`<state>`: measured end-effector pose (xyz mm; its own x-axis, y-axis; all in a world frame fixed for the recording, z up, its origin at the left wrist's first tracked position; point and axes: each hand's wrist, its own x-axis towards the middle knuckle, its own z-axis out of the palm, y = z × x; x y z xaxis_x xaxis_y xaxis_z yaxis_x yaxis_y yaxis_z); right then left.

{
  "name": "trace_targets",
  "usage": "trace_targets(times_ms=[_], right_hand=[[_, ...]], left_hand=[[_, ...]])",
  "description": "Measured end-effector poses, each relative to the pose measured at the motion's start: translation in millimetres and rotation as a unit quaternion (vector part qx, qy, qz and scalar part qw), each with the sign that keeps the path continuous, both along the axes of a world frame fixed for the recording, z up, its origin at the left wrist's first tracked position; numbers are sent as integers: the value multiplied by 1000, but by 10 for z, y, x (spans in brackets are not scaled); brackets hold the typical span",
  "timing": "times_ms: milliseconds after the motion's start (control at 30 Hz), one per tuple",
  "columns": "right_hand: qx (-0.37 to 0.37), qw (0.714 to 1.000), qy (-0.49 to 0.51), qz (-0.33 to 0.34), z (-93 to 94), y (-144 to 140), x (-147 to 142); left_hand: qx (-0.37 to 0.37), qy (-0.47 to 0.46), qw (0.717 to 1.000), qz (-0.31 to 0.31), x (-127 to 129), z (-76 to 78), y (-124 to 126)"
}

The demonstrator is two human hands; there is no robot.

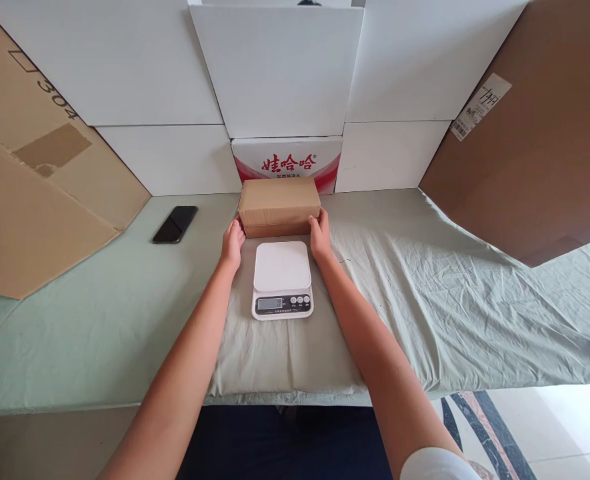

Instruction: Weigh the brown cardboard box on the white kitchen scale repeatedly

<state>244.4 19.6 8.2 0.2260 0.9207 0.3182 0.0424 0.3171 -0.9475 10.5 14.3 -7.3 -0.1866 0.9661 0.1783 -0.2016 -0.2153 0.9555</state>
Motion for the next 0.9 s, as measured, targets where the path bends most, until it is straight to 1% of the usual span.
trace_targets(times_ms=[100, 333, 667, 900], right_hand=[[-16, 1000, 5, -19, 11, -1, -7], [-20, 1000, 4, -21, 36, -19, -21], [-27, 999, 7, -17, 30, -15, -20], [-26, 999, 12, -22, 26, -10, -22]], left_hand=[[-5, 5, 1000, -4, 1, 16, -14], [-4, 7, 1000, -3, 2, 28, -30], [-4, 7, 1000, 5, -1, -8, 2], [-1, 5, 1000, -5, -11, -4, -15]])
